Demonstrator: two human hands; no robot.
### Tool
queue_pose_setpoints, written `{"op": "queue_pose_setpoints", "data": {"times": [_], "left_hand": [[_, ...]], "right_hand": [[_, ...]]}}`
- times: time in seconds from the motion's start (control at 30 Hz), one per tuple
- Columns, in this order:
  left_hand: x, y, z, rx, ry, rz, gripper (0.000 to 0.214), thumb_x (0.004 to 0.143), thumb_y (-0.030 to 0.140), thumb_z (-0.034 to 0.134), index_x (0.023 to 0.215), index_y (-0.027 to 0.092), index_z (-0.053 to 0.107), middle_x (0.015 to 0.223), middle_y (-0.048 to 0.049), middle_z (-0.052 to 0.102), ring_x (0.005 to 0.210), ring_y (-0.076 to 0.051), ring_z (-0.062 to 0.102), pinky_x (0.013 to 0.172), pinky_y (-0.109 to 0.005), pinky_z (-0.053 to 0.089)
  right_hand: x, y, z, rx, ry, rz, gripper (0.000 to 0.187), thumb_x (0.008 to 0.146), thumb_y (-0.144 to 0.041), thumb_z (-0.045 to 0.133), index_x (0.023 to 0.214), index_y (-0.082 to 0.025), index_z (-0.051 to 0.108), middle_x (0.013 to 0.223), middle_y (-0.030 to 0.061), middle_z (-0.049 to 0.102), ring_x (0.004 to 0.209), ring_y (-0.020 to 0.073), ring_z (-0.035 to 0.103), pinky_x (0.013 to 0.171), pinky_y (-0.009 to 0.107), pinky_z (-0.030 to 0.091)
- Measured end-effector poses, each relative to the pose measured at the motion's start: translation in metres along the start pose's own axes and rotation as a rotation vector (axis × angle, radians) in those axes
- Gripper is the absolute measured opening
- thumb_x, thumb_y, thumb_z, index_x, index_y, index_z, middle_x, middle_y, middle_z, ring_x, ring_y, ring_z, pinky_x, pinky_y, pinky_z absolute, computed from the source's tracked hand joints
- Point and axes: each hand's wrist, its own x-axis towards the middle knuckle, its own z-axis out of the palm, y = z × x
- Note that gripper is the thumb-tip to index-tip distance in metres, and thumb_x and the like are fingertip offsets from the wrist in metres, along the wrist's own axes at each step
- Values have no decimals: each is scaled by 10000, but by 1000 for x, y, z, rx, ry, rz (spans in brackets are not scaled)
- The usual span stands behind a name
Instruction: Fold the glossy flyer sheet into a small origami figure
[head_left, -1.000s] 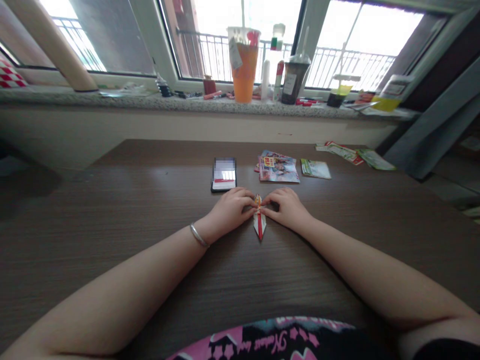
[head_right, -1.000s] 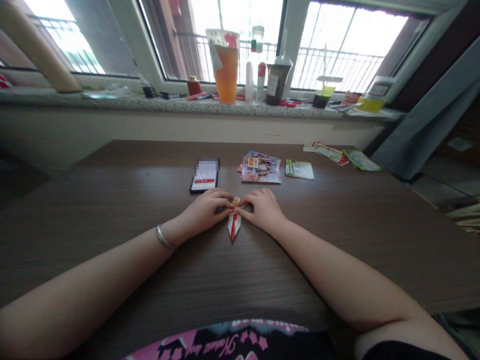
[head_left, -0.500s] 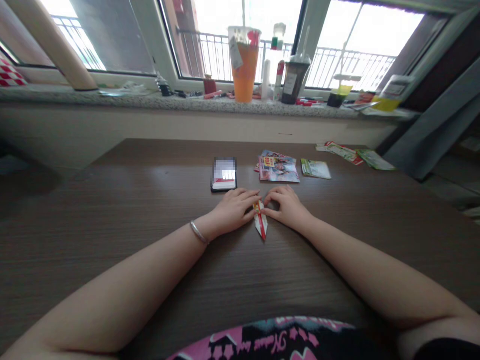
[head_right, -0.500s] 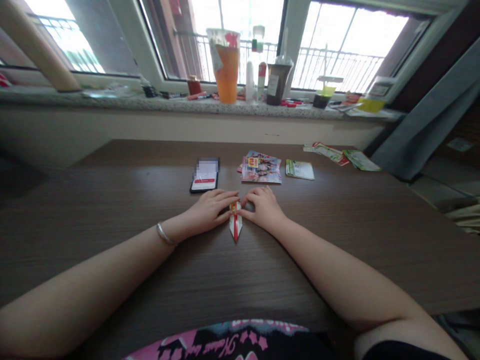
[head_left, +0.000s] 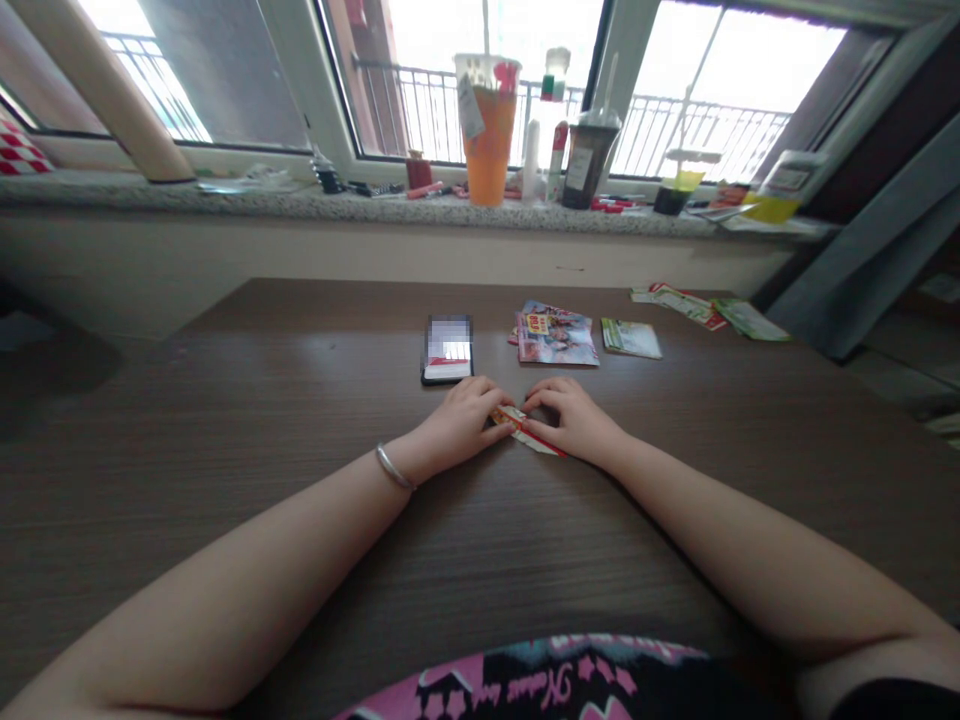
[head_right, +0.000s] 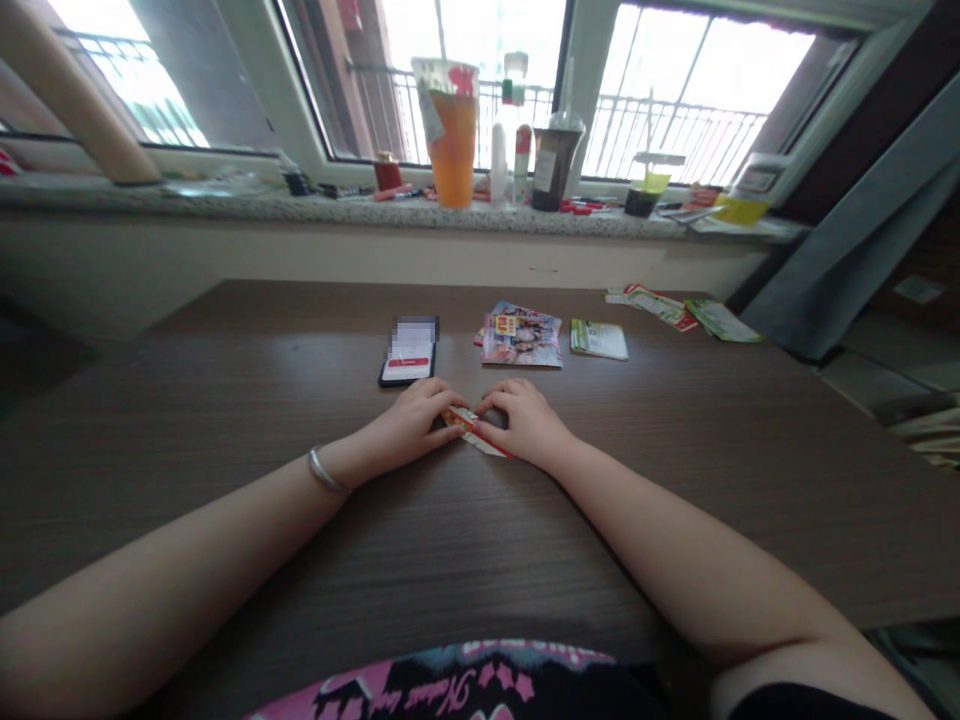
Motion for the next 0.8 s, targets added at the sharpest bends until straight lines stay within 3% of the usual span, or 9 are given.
{"op": "queue_pose_setpoints", "data": {"times": [0.27, 0.5, 0.8], "left_hand": [[3, 1, -1, -78, 10, 33, 195, 799, 265, 675, 931, 177, 562, 926, -50, 588, 948, -225, 527, 828, -345, 460], [2, 2, -2, -116, 25, 65, 188, 813, 224, 646, 979, 187, 564, 929, -40, 611, 886, -192, 564, 793, -319, 471], [3, 1, -8, -2, 105, 209, 59, 888, 201, 566, 899, 185, 622, 913, -53, 620, 887, -184, 546, 805, -311, 436]], "right_hand": [[1, -2, -1, 94, 3, -46, 126, 838, -333, 665, 824, -211, 694, 1008, 59, 694, 1019, 208, 595, 957, 387, 428], [2, -8, -3, 198, 60, -25, 85, 823, -286, 655, 788, -209, 658, 906, 41, 698, 886, 177, 632, 857, 335, 482], [-2, -8, -9, -4, 26, -94, 15, 839, -227, 607, 834, -218, 618, 946, 42, 679, 927, 199, 594, 862, 338, 453]]}}
